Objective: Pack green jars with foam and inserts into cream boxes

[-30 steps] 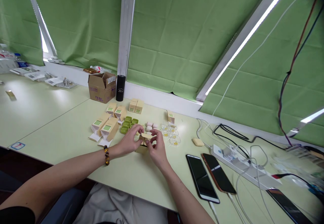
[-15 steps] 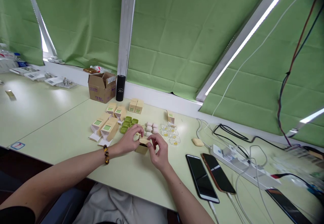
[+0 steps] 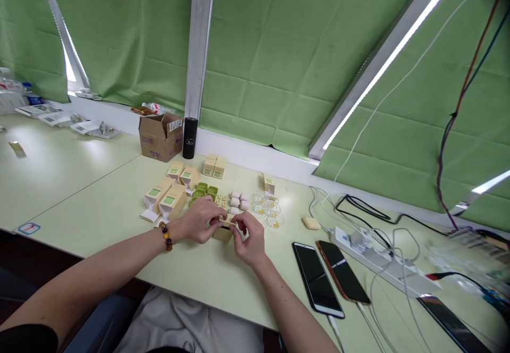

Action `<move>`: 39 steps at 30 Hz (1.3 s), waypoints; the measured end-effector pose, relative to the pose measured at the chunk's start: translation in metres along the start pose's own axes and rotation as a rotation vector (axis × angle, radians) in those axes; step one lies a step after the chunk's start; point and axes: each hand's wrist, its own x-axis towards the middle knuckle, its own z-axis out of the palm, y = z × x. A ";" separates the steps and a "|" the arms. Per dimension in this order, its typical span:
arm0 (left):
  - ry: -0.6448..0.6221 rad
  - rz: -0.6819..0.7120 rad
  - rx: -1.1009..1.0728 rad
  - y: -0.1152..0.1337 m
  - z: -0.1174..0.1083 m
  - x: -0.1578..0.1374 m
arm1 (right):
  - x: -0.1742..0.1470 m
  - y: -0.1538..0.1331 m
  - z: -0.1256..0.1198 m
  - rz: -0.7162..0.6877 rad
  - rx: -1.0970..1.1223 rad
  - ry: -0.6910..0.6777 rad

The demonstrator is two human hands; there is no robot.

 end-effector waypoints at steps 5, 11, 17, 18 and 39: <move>0.000 0.057 0.039 -0.004 0.002 -0.003 | 0.000 0.003 0.000 -0.059 -0.027 -0.006; 0.021 0.086 0.044 -0.007 0.006 -0.005 | -0.001 0.005 -0.001 -0.092 -0.040 -0.009; 0.047 0.116 0.038 -0.008 0.008 -0.006 | -0.001 0.005 -0.002 -0.115 -0.044 -0.033; 0.051 0.119 0.042 -0.007 0.008 -0.006 | -0.001 0.004 -0.003 -0.123 -0.044 -0.035; -0.006 0.103 0.030 -0.008 0.009 -0.009 | 0.001 0.002 -0.009 -0.186 -0.042 -0.103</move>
